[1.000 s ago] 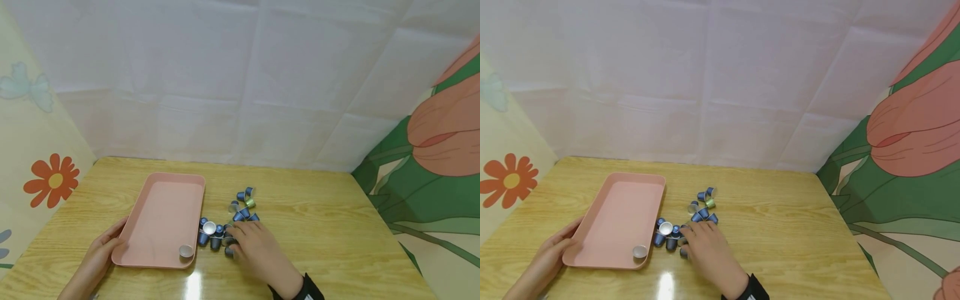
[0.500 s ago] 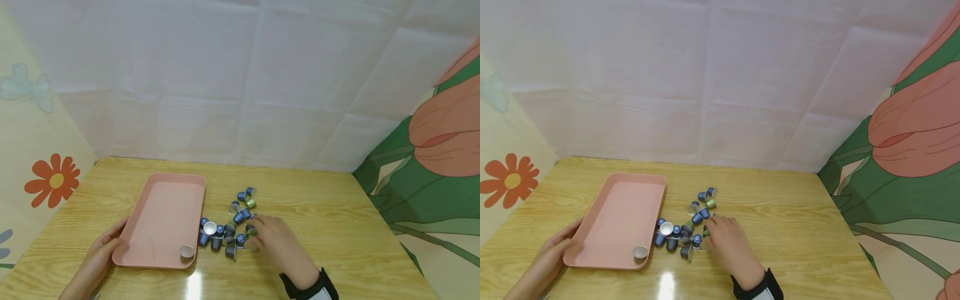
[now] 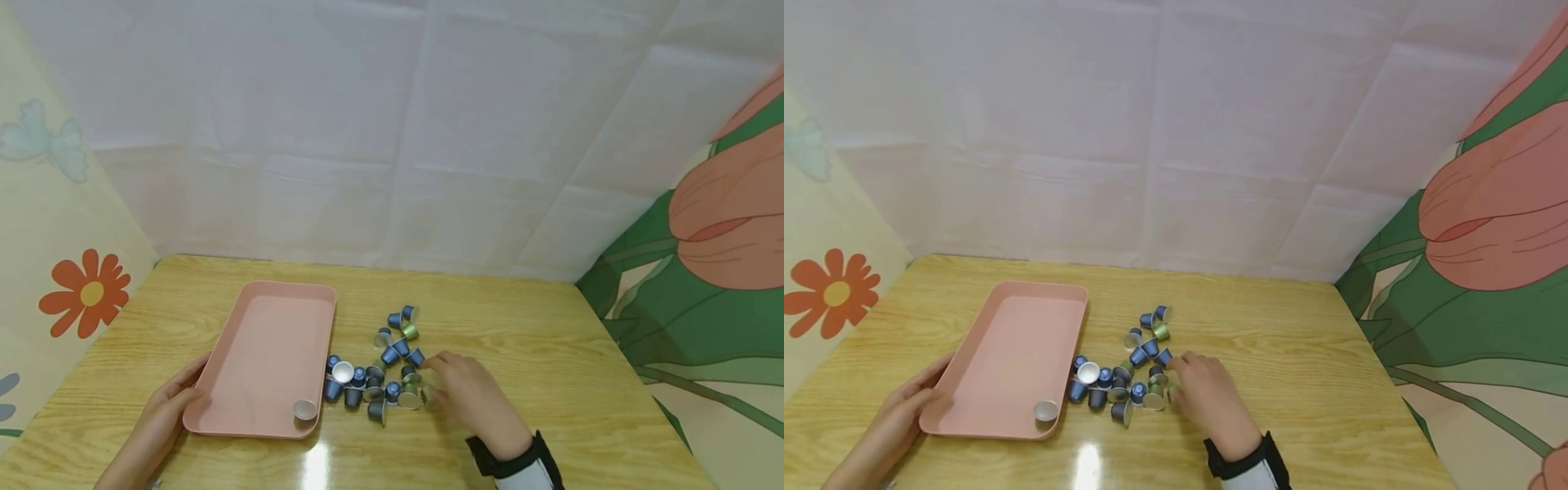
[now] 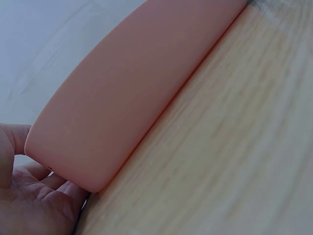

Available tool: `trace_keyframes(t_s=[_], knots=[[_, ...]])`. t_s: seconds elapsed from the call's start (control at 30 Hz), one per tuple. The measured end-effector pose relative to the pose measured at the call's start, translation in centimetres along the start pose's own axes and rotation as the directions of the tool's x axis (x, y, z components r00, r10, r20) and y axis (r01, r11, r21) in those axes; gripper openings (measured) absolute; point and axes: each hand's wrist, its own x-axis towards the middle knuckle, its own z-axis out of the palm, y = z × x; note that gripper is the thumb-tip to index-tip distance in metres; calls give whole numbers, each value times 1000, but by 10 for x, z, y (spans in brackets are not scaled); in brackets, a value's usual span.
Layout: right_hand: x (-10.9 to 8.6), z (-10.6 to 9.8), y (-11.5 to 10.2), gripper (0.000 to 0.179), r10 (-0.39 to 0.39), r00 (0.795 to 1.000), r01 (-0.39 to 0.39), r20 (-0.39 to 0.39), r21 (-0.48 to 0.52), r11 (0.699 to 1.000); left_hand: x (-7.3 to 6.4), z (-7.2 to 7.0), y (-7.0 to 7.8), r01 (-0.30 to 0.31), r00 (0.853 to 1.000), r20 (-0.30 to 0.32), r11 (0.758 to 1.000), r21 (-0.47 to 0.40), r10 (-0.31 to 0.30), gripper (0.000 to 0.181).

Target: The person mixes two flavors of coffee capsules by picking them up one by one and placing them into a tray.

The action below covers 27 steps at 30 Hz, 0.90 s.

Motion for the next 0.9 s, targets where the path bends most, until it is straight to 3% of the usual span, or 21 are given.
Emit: trace_keyframes(t_s=[0.37, 0.9], knots=[[1, 8, 5, 40, 67, 990, -74, 123, 47, 996, 0, 0, 2, 8, 1000, 4, 1000, 3, -8, 52], [6, 19, 3, 36, 98, 981, -112, 170, 73, 991, 0, 0, 2, 19, 1000, -9, 999, 42, -19, 51]])
